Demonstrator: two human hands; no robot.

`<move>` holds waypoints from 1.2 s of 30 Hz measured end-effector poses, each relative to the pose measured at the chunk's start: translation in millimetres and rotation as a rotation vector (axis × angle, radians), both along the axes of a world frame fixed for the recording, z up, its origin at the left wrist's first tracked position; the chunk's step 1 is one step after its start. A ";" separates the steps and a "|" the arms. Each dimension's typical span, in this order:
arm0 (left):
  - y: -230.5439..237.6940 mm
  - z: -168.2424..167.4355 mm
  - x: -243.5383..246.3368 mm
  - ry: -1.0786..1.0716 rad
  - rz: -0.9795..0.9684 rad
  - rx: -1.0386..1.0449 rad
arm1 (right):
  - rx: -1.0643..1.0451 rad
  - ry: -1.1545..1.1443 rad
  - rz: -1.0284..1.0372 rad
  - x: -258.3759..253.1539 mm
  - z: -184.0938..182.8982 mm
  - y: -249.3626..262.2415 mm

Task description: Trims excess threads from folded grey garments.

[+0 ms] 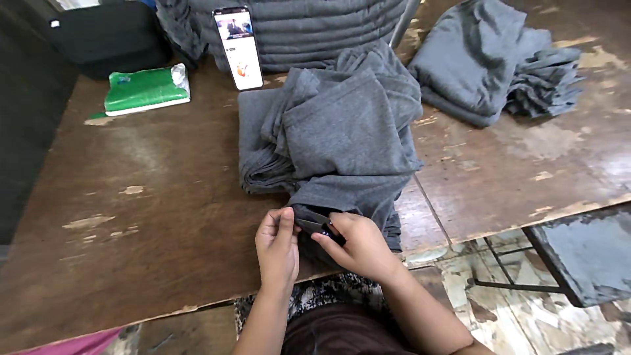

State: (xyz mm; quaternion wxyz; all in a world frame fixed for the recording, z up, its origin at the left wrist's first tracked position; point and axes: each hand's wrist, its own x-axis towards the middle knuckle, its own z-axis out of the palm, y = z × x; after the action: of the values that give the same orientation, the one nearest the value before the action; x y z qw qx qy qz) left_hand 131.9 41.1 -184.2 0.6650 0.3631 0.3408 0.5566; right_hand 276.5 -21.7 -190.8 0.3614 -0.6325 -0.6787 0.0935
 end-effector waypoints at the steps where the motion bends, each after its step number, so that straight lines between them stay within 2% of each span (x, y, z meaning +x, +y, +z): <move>1: -0.9 0.8 -0.9 -0.006 -0.005 -0.007 | 0.006 -0.027 -0.021 -1.9 0.2 -0.1; 5: -3.3 -1.6 -4.9 -0.004 -0.020 0.047 | 0.016 -0.082 -0.069 -8.6 1.5 2.2; 12: -5.4 -11.5 -7.5 0.115 -0.018 0.283 | 0.052 -0.128 -0.099 -15.6 2.0 5.9; 24: -5.7 -14.5 -8.5 0.153 -0.010 0.383 | 0.006 -0.135 -0.136 -17.3 3.2 1.4; 27: -5.0 -15.7 -11.0 0.184 -0.004 0.414 | -0.018 -0.047 -0.101 -11.6 8.1 -2.5; 29: -4.1 -16.4 -10.9 0.208 0.001 0.456 | 0.044 0.064 -0.101 -4.2 11.8 -6.9; 32: -2.7 -17.4 -9.7 0.250 0.014 0.522 | 0.252 0.120 -0.202 8.7 11.2 -1.5; 34: -1.5 -17.9 -11.7 0.302 0.024 0.573 | 0.280 0.107 -0.237 20.1 6.0 9.7; 36: 1.1 -19.3 -17.4 0.378 0.041 0.667 | 0.270 0.137 -0.179 33.5 -1.4 18.5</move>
State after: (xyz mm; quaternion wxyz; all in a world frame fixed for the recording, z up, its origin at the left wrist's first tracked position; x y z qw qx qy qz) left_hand 114.5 42.2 -203.5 0.4246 0.6490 0.2645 0.5732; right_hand 310.0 -3.2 -192.2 0.4954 -0.6283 -0.5998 0.0120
